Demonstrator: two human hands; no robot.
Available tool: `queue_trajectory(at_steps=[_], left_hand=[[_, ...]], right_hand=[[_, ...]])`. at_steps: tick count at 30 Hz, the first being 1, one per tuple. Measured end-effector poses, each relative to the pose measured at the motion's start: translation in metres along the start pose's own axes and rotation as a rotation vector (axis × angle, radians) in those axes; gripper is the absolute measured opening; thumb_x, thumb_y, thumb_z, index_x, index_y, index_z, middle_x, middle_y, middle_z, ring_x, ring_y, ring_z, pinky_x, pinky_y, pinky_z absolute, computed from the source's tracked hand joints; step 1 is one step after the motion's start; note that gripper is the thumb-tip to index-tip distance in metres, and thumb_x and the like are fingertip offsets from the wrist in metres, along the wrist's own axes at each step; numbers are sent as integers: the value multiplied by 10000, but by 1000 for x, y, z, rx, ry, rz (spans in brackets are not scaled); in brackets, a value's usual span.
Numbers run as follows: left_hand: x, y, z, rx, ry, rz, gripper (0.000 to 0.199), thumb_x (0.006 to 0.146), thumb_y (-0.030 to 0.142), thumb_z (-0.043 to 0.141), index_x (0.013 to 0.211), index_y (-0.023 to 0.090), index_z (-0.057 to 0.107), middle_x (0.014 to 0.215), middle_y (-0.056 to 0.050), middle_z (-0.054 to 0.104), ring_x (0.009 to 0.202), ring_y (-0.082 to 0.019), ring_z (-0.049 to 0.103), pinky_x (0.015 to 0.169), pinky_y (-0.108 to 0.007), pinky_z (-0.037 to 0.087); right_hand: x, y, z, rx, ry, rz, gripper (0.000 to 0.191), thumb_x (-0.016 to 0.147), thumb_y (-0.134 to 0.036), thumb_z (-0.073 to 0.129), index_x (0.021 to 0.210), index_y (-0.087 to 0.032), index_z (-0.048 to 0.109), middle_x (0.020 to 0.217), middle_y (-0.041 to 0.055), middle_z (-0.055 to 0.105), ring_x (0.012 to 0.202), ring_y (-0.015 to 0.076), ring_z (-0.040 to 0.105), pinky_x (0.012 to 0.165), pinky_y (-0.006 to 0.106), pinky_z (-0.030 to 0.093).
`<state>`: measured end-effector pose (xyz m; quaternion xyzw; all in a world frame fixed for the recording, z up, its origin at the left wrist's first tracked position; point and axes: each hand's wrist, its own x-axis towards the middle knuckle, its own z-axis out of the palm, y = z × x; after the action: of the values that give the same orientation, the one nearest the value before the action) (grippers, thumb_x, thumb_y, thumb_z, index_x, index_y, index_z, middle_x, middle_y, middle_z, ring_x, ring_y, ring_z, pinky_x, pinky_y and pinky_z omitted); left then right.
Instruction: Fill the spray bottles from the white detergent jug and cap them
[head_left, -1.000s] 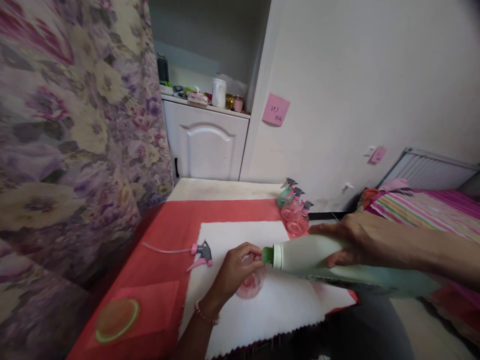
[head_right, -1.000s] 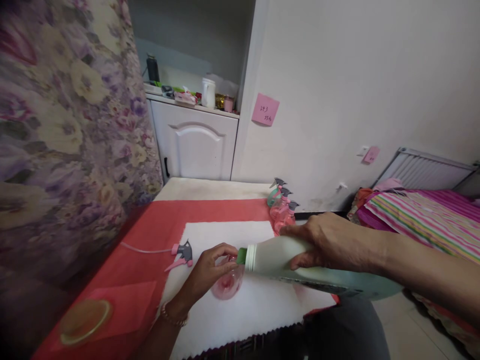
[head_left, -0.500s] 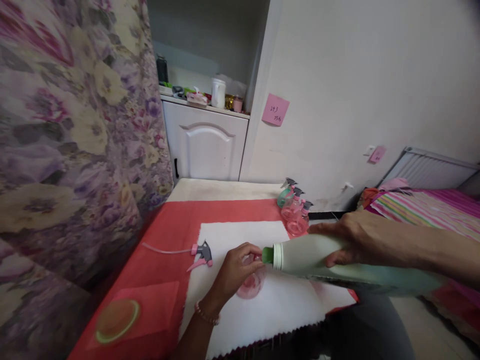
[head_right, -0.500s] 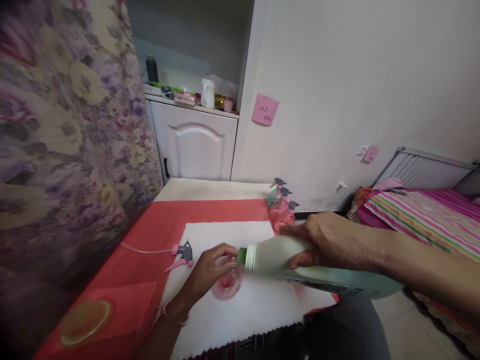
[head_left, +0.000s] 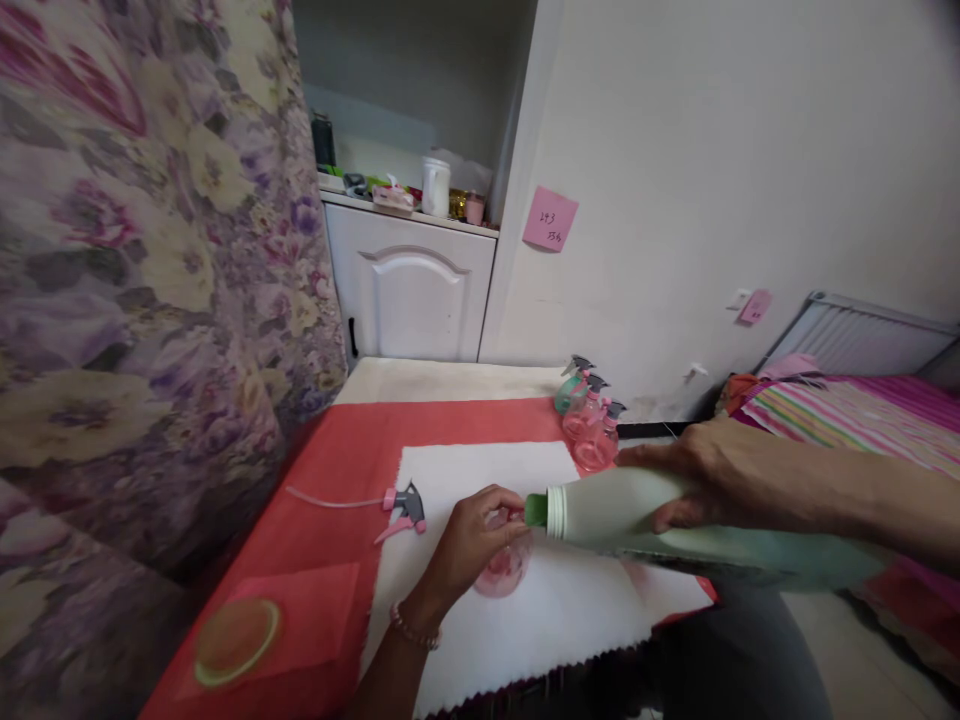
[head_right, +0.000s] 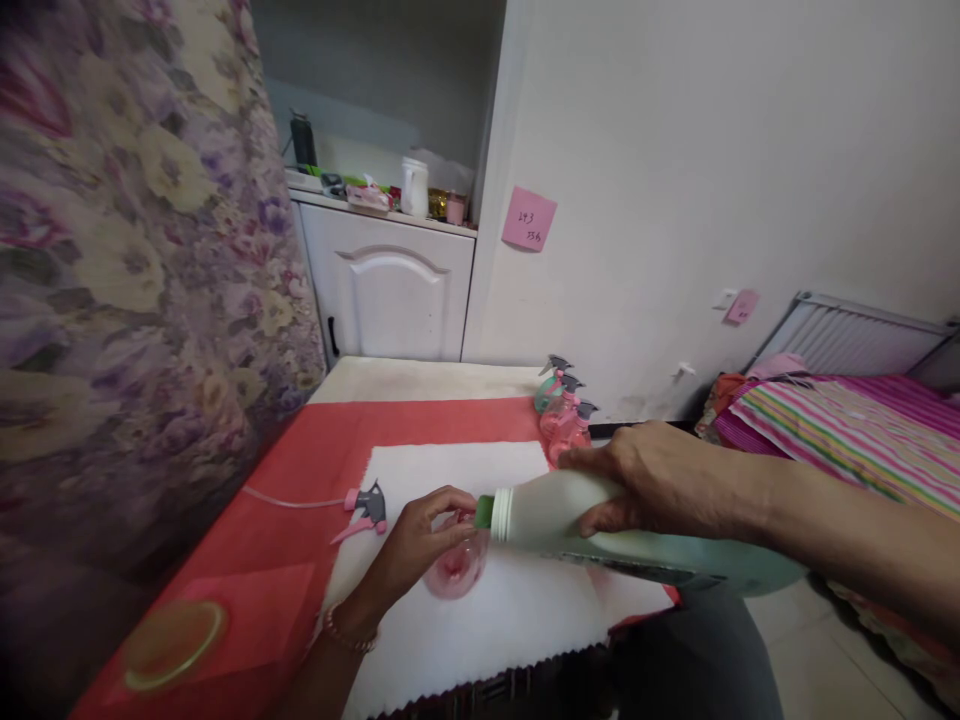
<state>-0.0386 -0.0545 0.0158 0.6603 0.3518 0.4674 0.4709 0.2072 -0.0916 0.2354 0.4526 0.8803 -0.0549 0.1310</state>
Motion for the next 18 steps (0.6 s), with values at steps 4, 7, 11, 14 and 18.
queue_trajectory(at_steps=[4, 7, 11, 14, 18], left_hand=[[0, -2, -1, 16, -6, 2, 105, 766, 187, 663, 863, 178, 700, 901, -44, 676, 887, -193, 629, 804, -276, 468], [0, -4, -1, 15, -2, 2, 102, 766, 185, 664, 863, 184, 696, 905, -39, 673, 894, -192, 628, 808, -272, 465], [0, -7, -1, 4, -8, 1, 97, 770, 189, 665, 864, 184, 691, 912, -39, 667, 902, -191, 626, 816, -271, 465], [0, -7, -1, 4, -8, 1, 107, 771, 189, 663, 874, 180, 690, 914, -44, 666, 903, -195, 623, 817, -274, 467], [0, -4, -1, 20, -7, -6, 110, 766, 174, 655, 870, 177, 692, 909, -45, 667, 892, -194, 622, 815, -275, 462]], right_hand=[[0, -2, -1, 13, -3, 0, 420, 892, -484, 552, 1191, -194, 605, 703, 41, 661, 560, 162, 599, 510, 221, 384], [-1, -2, -2, 21, -2, 8, 423, 885, -488, 561, 1181, -189, 615, 688, 36, 651, 543, 156, 582, 492, 216, 372], [0, 0, 0, 23, 18, -16, 463, 883, -492, 561, 1213, -170, 606, 706, 47, 647, 553, 154, 582, 506, 216, 381], [1, 1, 0, -10, 19, -17, 502, 887, -513, 540, 1236, -156, 593, 664, 36, 612, 513, 146, 541, 484, 217, 355], [1, -1, -1, -30, 8, -7, 517, 892, -539, 511, 1223, -150, 600, 640, 28, 581, 498, 141, 502, 471, 215, 334]])
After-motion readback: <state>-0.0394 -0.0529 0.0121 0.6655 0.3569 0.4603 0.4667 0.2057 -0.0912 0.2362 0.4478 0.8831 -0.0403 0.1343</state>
